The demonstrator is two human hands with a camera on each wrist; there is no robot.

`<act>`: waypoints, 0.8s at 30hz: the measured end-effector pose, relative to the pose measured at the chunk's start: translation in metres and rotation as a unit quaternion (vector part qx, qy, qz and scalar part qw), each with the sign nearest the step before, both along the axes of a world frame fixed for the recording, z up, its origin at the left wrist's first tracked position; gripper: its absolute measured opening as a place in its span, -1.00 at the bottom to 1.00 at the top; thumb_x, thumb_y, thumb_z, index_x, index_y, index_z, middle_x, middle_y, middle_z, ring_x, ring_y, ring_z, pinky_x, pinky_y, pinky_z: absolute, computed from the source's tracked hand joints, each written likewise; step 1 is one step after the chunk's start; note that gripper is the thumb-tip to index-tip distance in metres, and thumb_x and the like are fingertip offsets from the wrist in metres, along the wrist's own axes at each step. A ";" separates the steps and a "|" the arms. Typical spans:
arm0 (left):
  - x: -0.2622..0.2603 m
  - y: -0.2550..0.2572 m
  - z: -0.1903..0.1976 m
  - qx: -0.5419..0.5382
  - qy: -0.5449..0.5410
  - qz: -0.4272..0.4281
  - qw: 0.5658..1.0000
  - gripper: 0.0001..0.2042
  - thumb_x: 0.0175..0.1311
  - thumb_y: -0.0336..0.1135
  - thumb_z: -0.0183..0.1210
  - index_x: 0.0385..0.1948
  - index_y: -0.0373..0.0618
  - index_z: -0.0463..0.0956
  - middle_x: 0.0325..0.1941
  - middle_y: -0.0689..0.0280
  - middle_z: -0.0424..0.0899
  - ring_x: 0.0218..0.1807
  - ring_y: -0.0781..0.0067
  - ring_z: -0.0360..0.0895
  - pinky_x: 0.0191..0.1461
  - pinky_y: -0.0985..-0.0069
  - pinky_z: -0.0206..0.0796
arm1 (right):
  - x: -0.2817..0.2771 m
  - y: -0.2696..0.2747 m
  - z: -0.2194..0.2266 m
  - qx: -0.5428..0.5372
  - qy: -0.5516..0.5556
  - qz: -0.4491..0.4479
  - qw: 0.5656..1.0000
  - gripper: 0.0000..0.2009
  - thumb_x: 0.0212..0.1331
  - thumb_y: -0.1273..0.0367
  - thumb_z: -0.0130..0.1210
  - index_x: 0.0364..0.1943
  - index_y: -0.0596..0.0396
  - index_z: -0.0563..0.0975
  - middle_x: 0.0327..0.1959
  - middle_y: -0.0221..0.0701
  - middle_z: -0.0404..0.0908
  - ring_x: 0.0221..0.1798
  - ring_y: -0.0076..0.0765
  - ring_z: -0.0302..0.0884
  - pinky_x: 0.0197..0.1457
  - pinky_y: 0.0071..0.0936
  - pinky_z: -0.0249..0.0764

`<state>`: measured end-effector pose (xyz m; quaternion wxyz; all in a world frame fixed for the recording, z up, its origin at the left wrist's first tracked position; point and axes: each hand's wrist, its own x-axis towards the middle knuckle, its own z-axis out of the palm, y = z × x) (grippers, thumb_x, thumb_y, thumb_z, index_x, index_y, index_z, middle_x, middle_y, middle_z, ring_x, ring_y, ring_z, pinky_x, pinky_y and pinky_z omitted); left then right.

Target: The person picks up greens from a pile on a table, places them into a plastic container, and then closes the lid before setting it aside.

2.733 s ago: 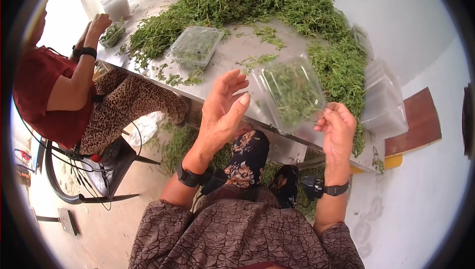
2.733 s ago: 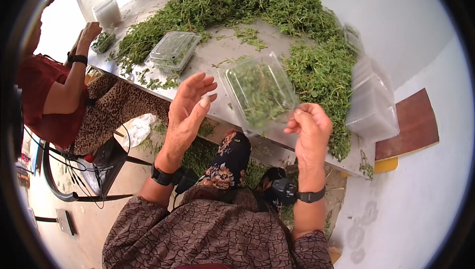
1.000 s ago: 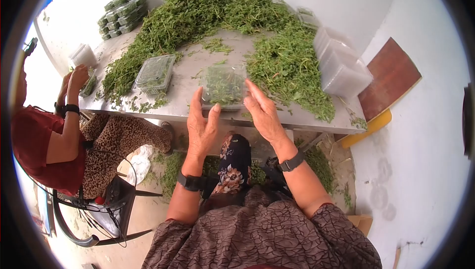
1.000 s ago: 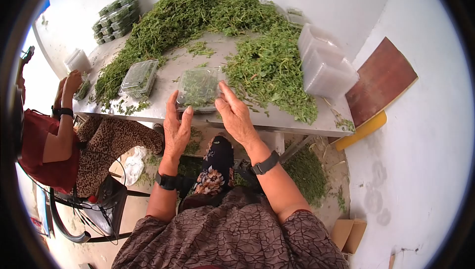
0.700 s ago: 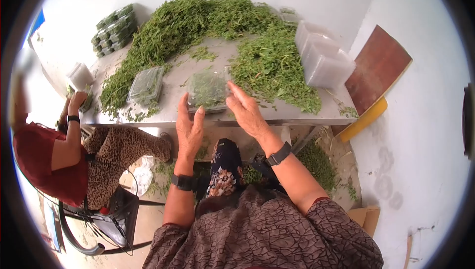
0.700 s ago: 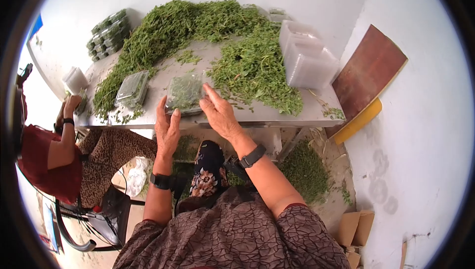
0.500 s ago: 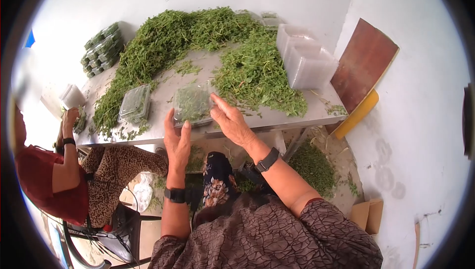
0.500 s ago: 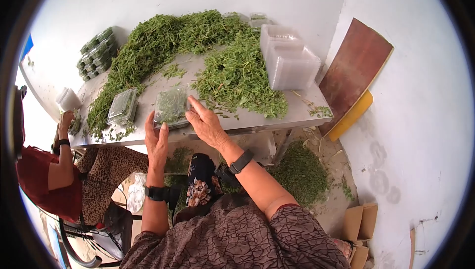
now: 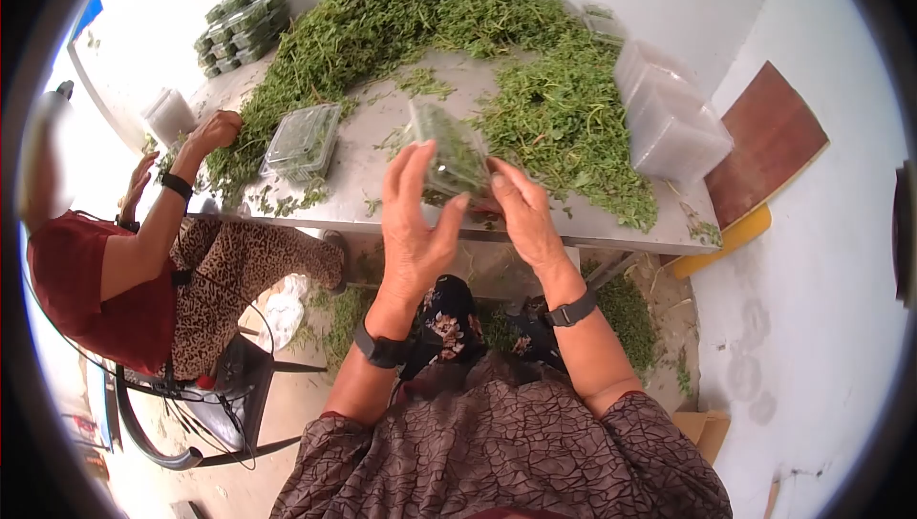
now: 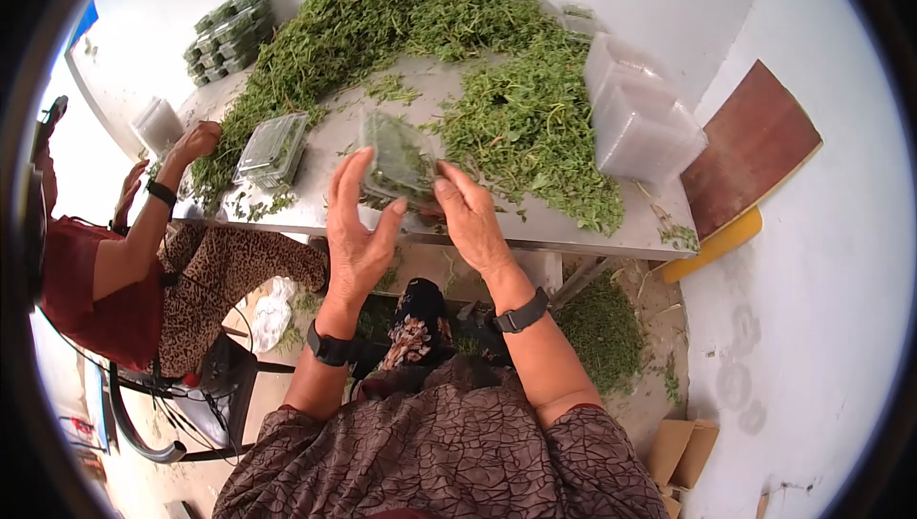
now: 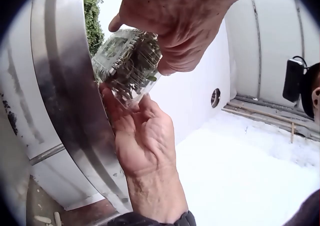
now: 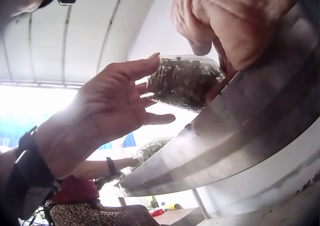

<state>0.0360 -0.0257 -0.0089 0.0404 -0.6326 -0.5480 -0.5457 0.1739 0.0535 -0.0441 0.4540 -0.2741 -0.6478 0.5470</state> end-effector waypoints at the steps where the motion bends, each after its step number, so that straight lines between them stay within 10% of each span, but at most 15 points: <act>1: -0.003 0.003 -0.001 -0.003 -0.003 0.003 1.000 -0.45 0.11 -0.43 0.19 0.19 -0.24 0.26 0.21 0.03 0.33 0.25 0.14 0.29 0.27 0.32 0.15 | -0.001 -0.001 0.001 -0.008 0.026 -0.009 1.000 -0.46 0.38 0.15 -0.12 0.24 0.33 0.26 0.09 -0.15 0.48 0.11 -0.32 0.43 0.14 -0.42 0.37; 12: -0.027 0.008 -0.017 -0.051 -0.231 -0.071 0.969 -0.47 0.22 -0.34 0.16 0.21 -0.28 0.21 0.22 0.04 0.33 0.21 0.20 0.34 0.22 0.31 0.21 | -0.001 -0.011 0.003 0.026 -0.012 -0.011 1.000 -0.53 0.37 0.29 -0.10 0.29 0.26 0.23 -0.17 -0.23 0.57 -0.22 -0.46 0.55 -0.12 -0.48 0.50; 24: -0.050 0.013 -0.008 -0.073 -0.371 -0.112 0.919 -0.55 0.25 -0.42 0.05 0.18 -0.30 0.27 0.04 0.24 0.42 -0.07 0.56 0.33 -0.02 0.58 0.25 | 0.002 -0.014 0.011 -0.011 0.006 0.011 1.000 -0.53 0.40 0.30 -0.16 0.30 0.25 0.19 0.24 -0.08 0.35 -0.14 -0.38 0.56 -0.12 -0.44 0.56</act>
